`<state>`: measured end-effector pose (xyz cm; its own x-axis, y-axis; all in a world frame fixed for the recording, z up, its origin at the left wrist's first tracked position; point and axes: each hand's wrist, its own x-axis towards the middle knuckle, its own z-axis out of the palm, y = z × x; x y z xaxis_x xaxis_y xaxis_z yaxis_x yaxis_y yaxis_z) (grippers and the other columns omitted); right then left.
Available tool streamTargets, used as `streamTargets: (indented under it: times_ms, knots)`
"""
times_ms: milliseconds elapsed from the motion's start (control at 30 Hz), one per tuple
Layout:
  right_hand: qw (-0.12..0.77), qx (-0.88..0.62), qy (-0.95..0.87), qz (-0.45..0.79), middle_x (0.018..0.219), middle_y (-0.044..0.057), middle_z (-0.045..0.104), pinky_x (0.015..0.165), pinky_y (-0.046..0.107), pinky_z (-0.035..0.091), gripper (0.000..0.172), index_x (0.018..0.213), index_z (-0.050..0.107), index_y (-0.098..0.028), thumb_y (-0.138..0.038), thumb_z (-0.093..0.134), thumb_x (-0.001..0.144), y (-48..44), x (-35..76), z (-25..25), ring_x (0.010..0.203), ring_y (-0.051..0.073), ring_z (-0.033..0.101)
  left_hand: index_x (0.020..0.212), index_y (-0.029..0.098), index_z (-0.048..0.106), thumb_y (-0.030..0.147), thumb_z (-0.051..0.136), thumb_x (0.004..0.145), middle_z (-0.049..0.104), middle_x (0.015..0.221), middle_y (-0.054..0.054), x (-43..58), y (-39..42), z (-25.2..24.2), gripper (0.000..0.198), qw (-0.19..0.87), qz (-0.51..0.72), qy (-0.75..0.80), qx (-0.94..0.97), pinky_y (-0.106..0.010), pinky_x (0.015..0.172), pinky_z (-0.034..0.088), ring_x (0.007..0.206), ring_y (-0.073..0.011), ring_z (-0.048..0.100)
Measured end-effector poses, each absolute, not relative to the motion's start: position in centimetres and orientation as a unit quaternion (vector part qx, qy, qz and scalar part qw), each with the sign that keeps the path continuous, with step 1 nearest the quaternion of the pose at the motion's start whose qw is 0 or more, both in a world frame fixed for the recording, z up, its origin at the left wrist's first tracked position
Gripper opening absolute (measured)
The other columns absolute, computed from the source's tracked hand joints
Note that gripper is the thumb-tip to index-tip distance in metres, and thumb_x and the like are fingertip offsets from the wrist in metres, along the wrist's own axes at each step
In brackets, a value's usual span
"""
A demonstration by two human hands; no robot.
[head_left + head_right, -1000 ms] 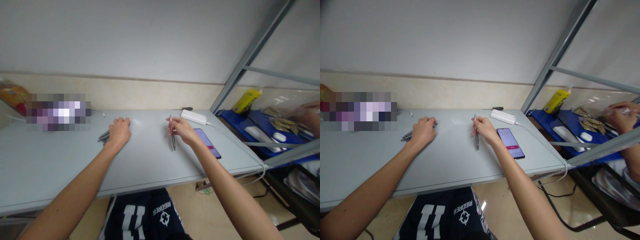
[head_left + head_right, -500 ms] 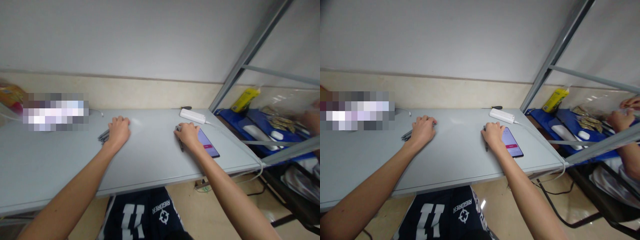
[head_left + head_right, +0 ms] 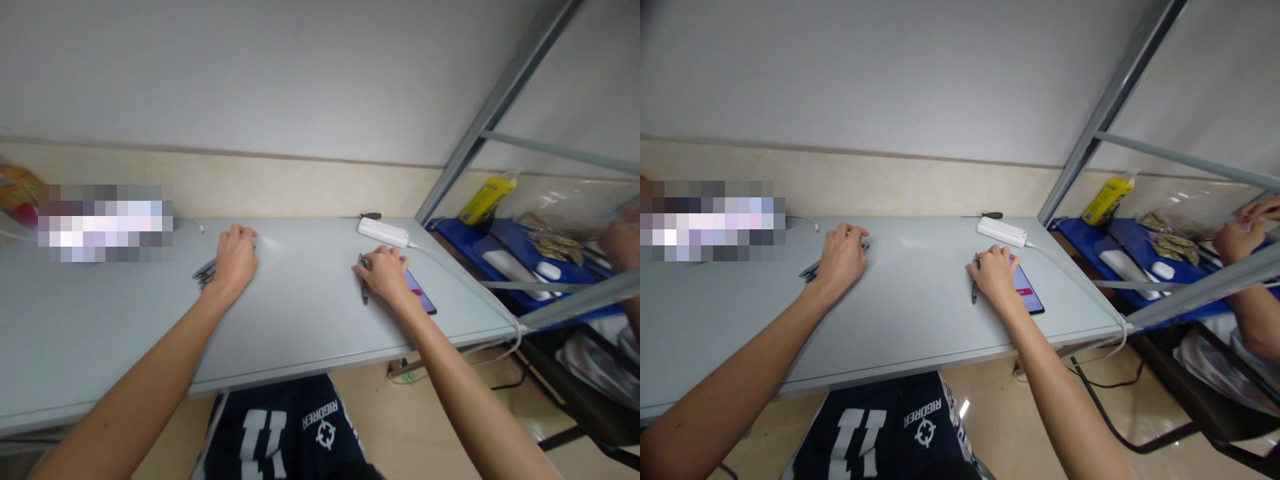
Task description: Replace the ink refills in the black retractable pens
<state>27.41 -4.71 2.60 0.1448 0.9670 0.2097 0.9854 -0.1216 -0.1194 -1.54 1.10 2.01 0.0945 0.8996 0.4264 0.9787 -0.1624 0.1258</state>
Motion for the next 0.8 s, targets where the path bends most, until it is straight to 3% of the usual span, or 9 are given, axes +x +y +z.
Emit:
streamTargets:
  times_ms: [167,800]
  knots:
    - [0.128,-0.735,-0.664,-0.044,0.104,0.014,0.060,0.081,0.046,0.027,0.028,0.100,0.070,-0.022,-0.025,0.047,0.083,-4.8,27.3,2.4,0.100,0.031,0.042,0.107,0.017,0.056,0.006,0.039,0.072,0.052,0.107,-0.012,-1.6,1.1,1.9,0.041,0.104,-0.236,-0.628,-0.734,-0.039,0.089,0.042,0.096,-0.0258,0.050]
    - [0.128,-0.692,-0.703,-0.106,0.094,0.011,0.066,0.077,0.041,0.023,0.025,0.093,0.070,-0.020,-0.020,0.047,0.082,-4.9,28.2,1.3,0.092,0.027,0.045,0.106,0.016,0.059,0.003,0.037,0.073,0.053,0.104,-0.011,-1.1,0.8,2.3,0.042,0.071,-0.277,-0.592,-0.753,-0.039,0.094,0.040,0.101,-0.0253,0.048]
